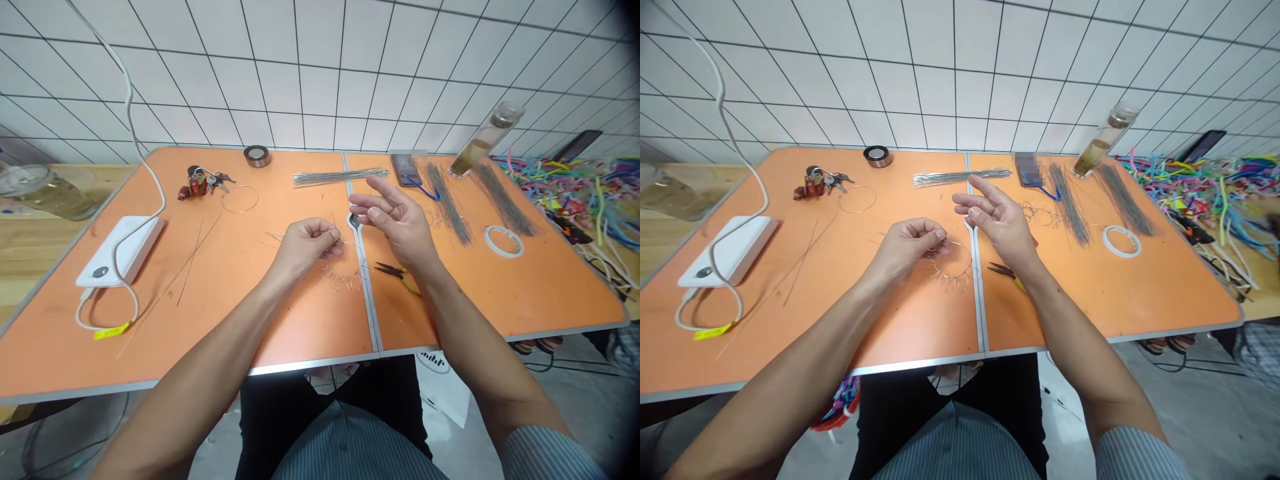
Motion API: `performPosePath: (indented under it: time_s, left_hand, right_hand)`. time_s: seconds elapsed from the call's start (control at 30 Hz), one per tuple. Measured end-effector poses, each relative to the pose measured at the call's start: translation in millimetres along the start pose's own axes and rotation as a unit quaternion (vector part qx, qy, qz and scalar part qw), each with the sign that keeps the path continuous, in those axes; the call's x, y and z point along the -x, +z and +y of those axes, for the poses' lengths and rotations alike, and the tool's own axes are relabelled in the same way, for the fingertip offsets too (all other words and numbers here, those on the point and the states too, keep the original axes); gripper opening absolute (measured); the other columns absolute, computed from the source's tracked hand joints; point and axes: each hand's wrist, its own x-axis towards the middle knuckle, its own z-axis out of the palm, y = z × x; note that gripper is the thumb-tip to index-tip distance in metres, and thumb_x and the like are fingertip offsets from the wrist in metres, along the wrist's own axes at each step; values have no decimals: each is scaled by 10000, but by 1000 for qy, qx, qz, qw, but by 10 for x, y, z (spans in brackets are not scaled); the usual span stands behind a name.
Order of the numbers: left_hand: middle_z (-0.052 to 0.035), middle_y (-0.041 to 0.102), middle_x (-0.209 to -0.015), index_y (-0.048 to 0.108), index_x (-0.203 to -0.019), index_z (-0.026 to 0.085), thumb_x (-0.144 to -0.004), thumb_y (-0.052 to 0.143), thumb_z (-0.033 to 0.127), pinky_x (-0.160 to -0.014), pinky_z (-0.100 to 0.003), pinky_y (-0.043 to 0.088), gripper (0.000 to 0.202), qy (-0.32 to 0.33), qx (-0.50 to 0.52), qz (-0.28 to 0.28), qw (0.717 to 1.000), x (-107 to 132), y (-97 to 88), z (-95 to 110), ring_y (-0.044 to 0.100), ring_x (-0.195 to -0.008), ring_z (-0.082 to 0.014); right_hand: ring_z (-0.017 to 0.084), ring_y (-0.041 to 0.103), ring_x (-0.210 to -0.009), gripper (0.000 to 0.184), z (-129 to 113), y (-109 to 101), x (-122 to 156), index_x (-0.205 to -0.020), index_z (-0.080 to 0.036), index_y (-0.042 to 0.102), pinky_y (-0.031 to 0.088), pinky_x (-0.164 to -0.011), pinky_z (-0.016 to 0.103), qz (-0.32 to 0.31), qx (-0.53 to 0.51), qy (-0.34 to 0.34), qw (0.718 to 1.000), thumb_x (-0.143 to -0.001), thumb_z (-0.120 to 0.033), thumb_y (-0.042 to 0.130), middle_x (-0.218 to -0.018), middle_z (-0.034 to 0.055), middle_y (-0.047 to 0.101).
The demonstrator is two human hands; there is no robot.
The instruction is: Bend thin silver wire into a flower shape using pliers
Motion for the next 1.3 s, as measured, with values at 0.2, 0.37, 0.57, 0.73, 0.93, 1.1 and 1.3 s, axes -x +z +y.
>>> performPosePath:
  time_s: [0.2,0.37,0.57,0.73,0.93,1.1,1.3]
  left_hand:
    - [-68,779,-732,735,-793,157,-825,857,331,-625,-264,534,215,-3,5,3,1000,17,6,44,697,-625,-147]
    - [-69,779,-740,733,-788,155,-839,835,308,-630,-269,536,191,-6,13,8,1000,24,8,61,696,-623,-145]
    - [-70,781,-744,736,-787,157,-821,847,310,-631,-271,536,192,-7,17,11,1000,8,7,40,703,-631,-150]
    - [-76,786,-751,741,-781,163,-812,862,353,-637,-274,538,227,-6,11,4,1000,1,-8,23,704,-636,-152]
    - [-75,778,-745,746,-783,164,-799,878,392,-623,-263,527,263,-2,19,2,1000,-5,-13,-1,708,-641,-152]
    - [-76,778,-739,752,-775,170,-797,887,403,-653,-271,543,270,0,11,-2,1000,-6,-15,-1,719,-671,-165]
    - [-81,785,-752,769,-792,172,-842,855,389,-675,-278,556,239,0,4,-2,1000,2,-18,4,721,-690,-169]
  right_hand:
    - [282,841,-1092,660,62,-1,-5,-1466,-299,727,663,-1056,503,29,17,7,999,-936,-677,838,-1237,87,868]
    - [306,840,-1130,706,55,-9,9,-1486,-336,712,667,-1066,529,23,25,-3,999,-893,-679,880,-1258,74,864]
    - [314,835,-1159,727,17,-7,28,-1505,-336,699,654,-1100,551,18,28,-4,999,-894,-691,872,-1276,80,860]
    - [312,825,-1196,779,-4,-12,36,-1574,-330,649,629,-1142,552,11,33,-11,999,-906,-665,870,-1321,81,850]
    - [295,760,-1350,741,-101,10,73,-1668,-369,557,549,-1246,543,-13,45,-34,998,-1007,-629,772,-1450,62,798]
    - [301,750,-1366,741,-157,33,109,-1700,-375,521,540,-1248,564,-6,75,-36,997,-1040,-654,710,-1462,70,791]
    - [292,764,-1342,691,-152,35,126,-1684,-372,546,528,-1263,560,1,71,-40,997,-1054,-591,723,-1448,65,798]
